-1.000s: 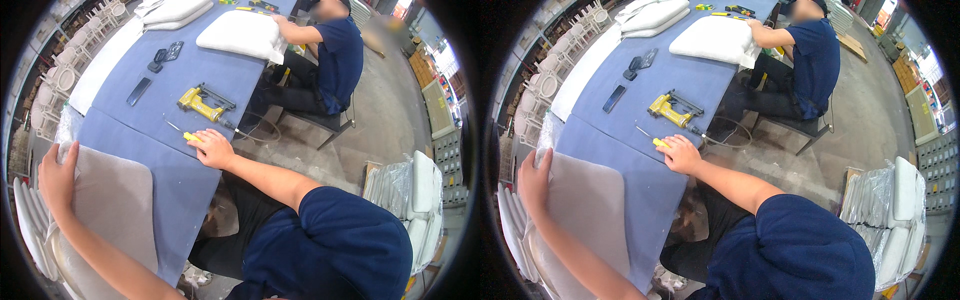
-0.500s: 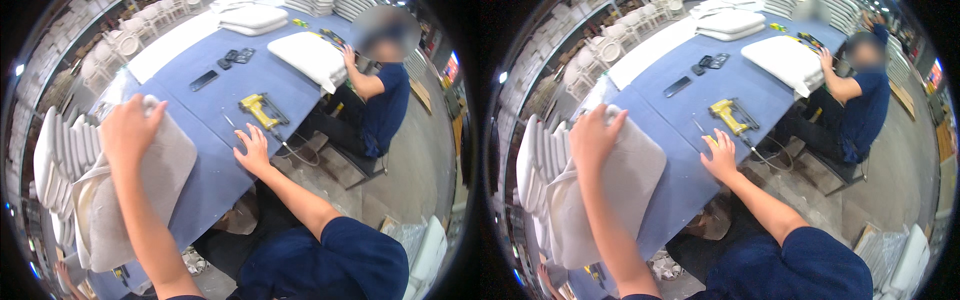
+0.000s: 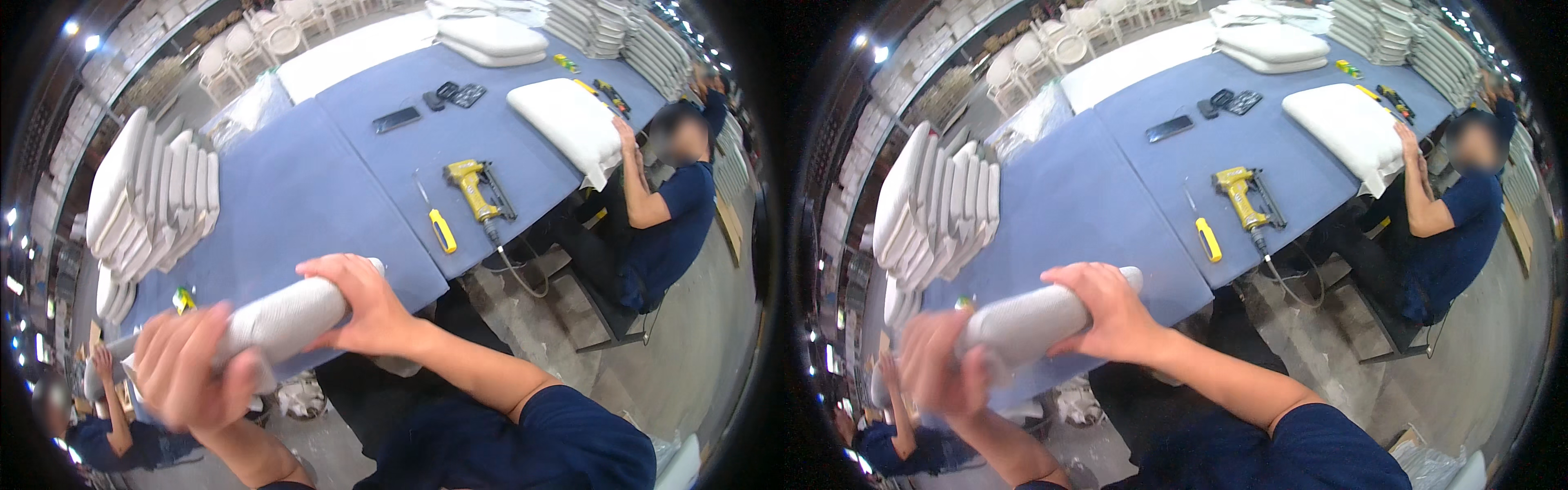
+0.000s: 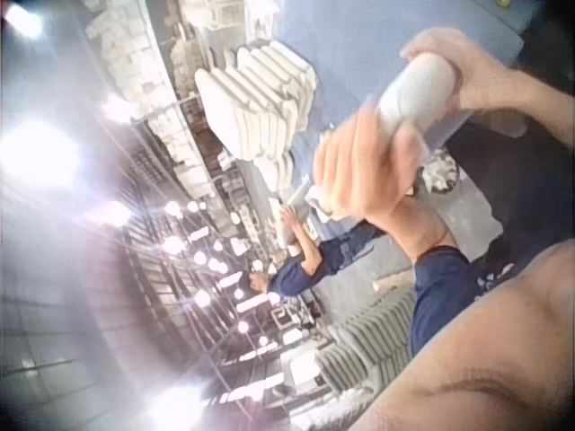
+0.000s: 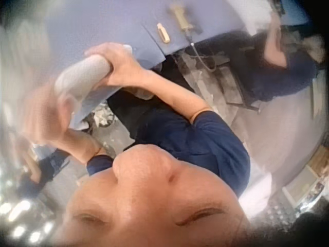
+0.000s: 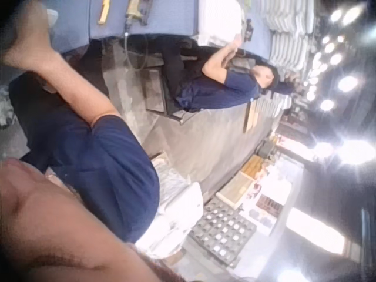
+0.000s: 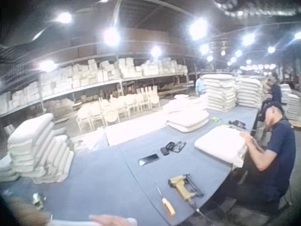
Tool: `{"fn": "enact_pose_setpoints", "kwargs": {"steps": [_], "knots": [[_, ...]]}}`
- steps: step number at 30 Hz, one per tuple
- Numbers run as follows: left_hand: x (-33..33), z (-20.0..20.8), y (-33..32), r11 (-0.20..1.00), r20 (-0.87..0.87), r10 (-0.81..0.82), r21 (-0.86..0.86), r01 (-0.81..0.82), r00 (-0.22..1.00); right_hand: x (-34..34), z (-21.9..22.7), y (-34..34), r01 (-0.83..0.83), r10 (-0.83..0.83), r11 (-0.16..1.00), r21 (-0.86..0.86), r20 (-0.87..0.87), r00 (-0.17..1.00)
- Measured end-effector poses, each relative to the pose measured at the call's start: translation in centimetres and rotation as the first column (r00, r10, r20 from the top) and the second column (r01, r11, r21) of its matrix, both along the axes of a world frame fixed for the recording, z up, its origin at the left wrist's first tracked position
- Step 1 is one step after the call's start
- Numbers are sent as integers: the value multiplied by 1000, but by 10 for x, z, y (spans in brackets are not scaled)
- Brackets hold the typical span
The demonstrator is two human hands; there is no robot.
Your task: The person trims excess fabric from a cushion using scissors, then uses a staple gun to secure the fabric to the cushion base. They repeatedly adjust the fabric and staple it in place while working at a table in a workshop.
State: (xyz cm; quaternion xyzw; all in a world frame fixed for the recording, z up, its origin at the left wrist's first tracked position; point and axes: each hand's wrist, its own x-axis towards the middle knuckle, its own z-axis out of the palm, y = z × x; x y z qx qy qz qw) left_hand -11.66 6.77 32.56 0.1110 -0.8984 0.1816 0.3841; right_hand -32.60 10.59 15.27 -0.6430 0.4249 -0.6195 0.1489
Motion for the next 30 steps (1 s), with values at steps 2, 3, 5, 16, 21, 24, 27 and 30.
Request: {"fn": "enact_pose_setpoints", "kwargs": {"steps": [2, 3, 5, 16, 21, 24, 27, 30], "knots": [[75, -13, 29, 974, -257, 212, -17, -224, 943, 17, -3, 19, 51, -51, 995, -87, 5, 999], [106, -38, 42, 859, -535, 486, 148, -490, 691, 15, -8, 27, 53, -53, 995, -82, 7, 999], [190, -70, 37, 819, -788, 525, 365, -442, 322, 4, -23, 25, 26, -26, 992, -123, -5, 1000], [223, -146, 43, 294, -919, 358, 279, 914, 165, -47, -52, -24, -137, 150, 987, -78, 183, 972], [169, -126, 53, 479, -947, 296, 262, 838, 126, -87, -24, -35, 69, -71, 997, 32, 69, 995], [120, -119, 54, 604, -948, 308, 261, 753, 82, -107, 6, -57, 142, -143, 990, 21, 112, 983], [71, -130, 25, 682, -913, 339, 404, 609, 226, -135, 14, -99, 303, -307, 952, -51, -80, 948], [30, -123, 2, 647, -822, 395, 565, 511, 409, -139, -5, -125, 361, -354, 919, 160, -73, 933]]}}
